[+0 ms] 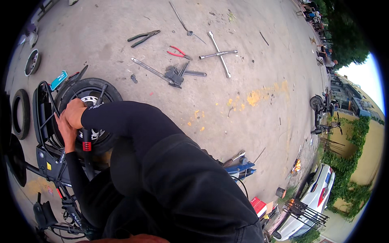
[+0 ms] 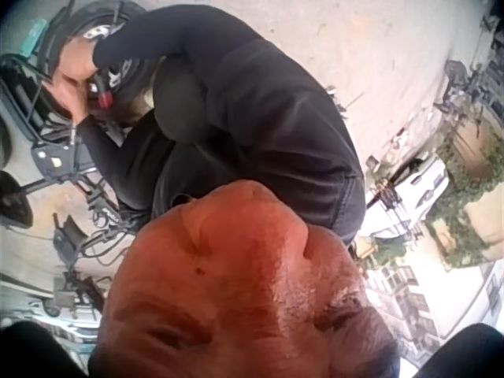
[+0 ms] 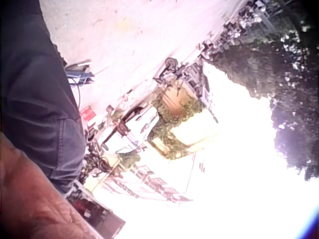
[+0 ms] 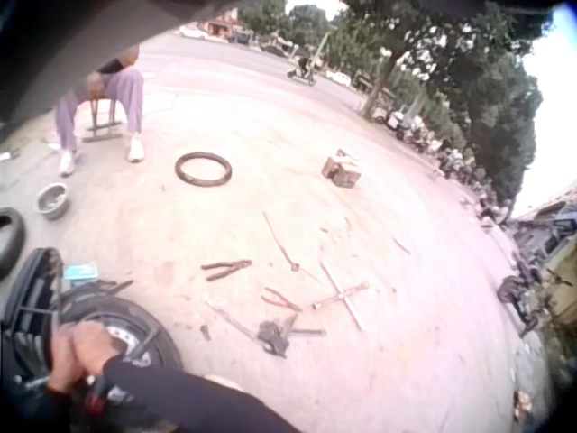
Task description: The person uses a T-handle wrench to tighten the axle nut on the rear wheel of an electric bicycle. They then use their hands to adjust the brake cable and tighten the brake caliper bolts.
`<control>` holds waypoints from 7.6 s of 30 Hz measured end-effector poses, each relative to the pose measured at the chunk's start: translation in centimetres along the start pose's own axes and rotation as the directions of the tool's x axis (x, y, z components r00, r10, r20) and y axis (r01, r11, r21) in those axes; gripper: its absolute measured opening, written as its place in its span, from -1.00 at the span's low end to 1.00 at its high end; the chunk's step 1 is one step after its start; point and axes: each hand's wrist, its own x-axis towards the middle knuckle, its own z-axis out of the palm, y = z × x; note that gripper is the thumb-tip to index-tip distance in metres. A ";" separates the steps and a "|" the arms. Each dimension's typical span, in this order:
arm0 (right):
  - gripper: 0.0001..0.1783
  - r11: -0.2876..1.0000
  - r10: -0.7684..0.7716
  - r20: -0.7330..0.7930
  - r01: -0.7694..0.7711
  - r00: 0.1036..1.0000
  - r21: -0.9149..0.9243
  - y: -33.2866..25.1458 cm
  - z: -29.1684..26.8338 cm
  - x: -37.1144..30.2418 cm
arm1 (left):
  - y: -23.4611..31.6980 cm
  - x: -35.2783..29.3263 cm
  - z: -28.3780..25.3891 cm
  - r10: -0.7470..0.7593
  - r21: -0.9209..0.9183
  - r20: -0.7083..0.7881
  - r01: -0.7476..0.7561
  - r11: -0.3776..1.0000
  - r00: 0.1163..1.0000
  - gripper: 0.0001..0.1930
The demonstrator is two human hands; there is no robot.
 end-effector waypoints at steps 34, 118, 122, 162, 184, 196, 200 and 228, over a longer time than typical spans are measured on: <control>-0.65 0.992 -0.045 0.003 0.045 0.999 -0.117 0.1 1.5 0.5 | -0.1 -0.5 0.9 0.018 -0.038 -0.077 -0.021 0.999 0.997 -0.54; -0.75 0.979 0.104 0.126 -0.079 0.987 -0.190 0.3 -4.1 -0.6 | 3.0 0.1 -1.2 -0.158 -0.132 -0.153 0.139 0.981 0.975 -0.59; -0.79 0.960 0.016 0.151 0.026 0.988 -0.278 -1.0 -4.2 -0.8 | 2.9 -0.2 -1.4 -0.163 -0.143 -0.124 0.145 0.979 0.979 -0.60; -0.62 0.969 0.084 0.196 -0.035 0.977 -0.245 0.6 -3.9 -0.6 | 3.0 0.0 -1.4 -0.155 -0.137 -0.166 0.133 0.982 0.974 -0.64; -0.81 0.984 -0.017 0.076 0.030 0.997 -0.175 0.7 -3.4 -1.5 | 3.1 0.4 -1.0 -0.175 -0.172 -0.142 0.150 0.974 0.974 -0.59; -0.63 0.971 0.079 0.211 -0.027 0.974 -0.238 1.9 -2.9 0.8 | 2.3 -0.1 -0.3 -0.175 -0.056 -0.097 0.171 0.984 0.980 -0.60; -0.55 0.988 0.138 0.228 -0.150 0.964 0.036 4.8 -2.2 0.8 | 2.5 -0.2 0.2 -0.173 -0.055 -0.125 0.167 0.984 0.977 -0.60; -0.53 0.461 0.868 -0.329 -0.851 0.373 0.250 44.7 4.2 -32.5 | 3.7 1.3 -1.4 -0.176 0.003 0.044 0.176 0.984 0.983 -0.46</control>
